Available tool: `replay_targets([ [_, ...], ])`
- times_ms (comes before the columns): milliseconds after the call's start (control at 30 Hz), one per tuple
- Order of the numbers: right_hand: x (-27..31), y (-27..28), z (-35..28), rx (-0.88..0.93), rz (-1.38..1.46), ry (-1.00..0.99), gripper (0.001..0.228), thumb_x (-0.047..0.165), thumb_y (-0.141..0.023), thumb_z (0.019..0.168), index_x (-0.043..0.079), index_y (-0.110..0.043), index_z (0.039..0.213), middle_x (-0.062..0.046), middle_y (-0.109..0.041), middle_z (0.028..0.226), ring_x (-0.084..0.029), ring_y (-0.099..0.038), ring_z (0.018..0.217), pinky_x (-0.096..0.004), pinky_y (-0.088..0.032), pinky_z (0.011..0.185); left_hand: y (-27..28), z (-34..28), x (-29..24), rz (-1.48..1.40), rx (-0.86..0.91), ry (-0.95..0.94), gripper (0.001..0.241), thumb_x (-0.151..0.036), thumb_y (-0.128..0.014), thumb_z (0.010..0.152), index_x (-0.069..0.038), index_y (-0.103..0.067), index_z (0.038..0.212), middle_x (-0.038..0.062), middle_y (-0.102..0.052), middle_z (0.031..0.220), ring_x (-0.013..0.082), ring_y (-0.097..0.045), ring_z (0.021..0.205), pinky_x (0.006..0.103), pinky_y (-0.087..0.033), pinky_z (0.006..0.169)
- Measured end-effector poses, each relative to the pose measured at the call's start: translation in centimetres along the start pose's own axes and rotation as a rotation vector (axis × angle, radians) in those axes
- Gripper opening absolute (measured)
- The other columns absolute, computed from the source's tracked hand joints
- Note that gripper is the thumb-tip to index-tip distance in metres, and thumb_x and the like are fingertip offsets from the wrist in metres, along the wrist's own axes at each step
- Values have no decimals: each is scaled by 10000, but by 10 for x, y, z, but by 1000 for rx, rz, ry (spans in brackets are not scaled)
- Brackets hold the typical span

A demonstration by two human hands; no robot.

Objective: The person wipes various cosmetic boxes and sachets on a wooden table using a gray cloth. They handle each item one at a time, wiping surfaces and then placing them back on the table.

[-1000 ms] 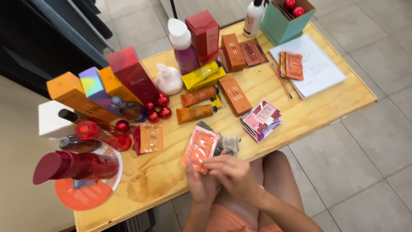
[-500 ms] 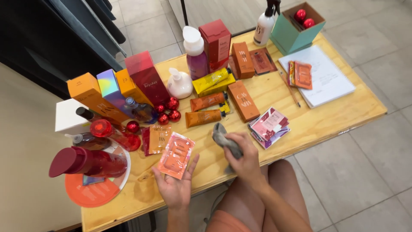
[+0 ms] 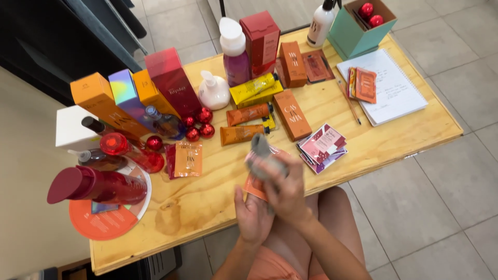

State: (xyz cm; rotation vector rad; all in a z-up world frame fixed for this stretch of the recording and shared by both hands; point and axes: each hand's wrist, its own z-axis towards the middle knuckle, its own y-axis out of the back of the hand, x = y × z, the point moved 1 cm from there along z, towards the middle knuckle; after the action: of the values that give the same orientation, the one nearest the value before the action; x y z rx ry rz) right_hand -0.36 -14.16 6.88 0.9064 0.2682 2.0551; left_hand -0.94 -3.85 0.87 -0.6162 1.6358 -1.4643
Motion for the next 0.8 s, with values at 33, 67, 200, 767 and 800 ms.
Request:
replay_targets([
  [33,0,0,-7,-5,0,7,408,38,-640,960,167,-649,1348,-186,-505,1316,-347,-528,1194,-446,-483,1036,5,7,-4,2,8,-3,775,-652,-229,1031,-163,-267,1631,45,-366,1647,196,-317,1516,354,-257,1219],
  [67,2,-1,-17,79,47,62,346,126,-600,1004,190,-666,1337,-177,-516,1289,-336,-530,1165,-448,-448,1031,13,11,-9,-66,-147,-47,652,-693,-340,988,-173,-483,1354,93,-532,1451,237,-462,1400,379,-331,1200],
  [200,-43,-3,-40,38,2,-19,359,94,-616,987,214,-661,1322,-165,-424,1348,-352,-512,1206,-435,-446,1059,-23,16,-14,173,135,-66,919,-707,-270,996,-6,-284,1591,167,-388,1612,255,-365,1486,395,-251,1238],
  [767,-27,-32,-47,222,38,162,320,268,-585,994,325,-742,1267,-80,-575,1291,-304,-535,1114,-434,-389,1005,28,22,-55,331,-255,-239,603,-416,-424,1076,-57,-400,1560,173,-542,1496,286,-546,1355,472,-430,1175],
  [800,-16,-31,-51,289,41,230,305,279,-532,1025,352,-751,1225,-45,-595,1302,-253,-529,1096,-409,-372,983,34,16,-67,419,-292,-344,576,-340,-504,1067,-57,-397,1557,186,-580,1459,279,-585,1315,478,-473,1142],
])
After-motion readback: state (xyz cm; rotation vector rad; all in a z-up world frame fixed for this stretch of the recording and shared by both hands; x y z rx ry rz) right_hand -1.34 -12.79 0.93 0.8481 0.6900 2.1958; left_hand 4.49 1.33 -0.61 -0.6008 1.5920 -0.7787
